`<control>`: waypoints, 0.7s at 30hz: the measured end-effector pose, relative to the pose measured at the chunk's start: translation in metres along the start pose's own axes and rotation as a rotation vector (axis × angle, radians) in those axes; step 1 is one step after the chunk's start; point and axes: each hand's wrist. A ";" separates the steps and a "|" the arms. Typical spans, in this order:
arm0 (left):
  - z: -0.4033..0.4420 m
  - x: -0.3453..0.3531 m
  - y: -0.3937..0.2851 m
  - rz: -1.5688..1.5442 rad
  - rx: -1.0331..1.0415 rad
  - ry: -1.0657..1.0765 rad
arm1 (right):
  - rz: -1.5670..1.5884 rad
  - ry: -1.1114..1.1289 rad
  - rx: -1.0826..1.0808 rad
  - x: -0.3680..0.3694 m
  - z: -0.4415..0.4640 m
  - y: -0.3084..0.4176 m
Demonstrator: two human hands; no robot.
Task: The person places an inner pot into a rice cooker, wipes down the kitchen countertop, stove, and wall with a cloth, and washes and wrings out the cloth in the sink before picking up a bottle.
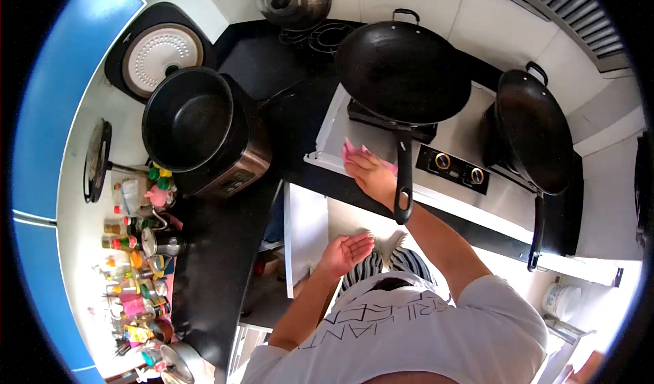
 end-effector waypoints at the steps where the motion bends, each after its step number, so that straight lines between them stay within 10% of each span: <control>1: 0.008 -0.001 0.001 -0.012 -0.024 0.035 | 0.005 -0.028 0.016 -0.011 -0.013 -0.005; 21: 0.075 0.061 0.085 0.207 -0.359 0.124 | -0.410 -0.104 0.647 -0.235 -0.255 -0.065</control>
Point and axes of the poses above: each hand's wrist, its own z-axis towards the middle knuckle, its own x-axis out of the palm, y = z × x, and after that the axes turned 5 degrees about -z, right-handed
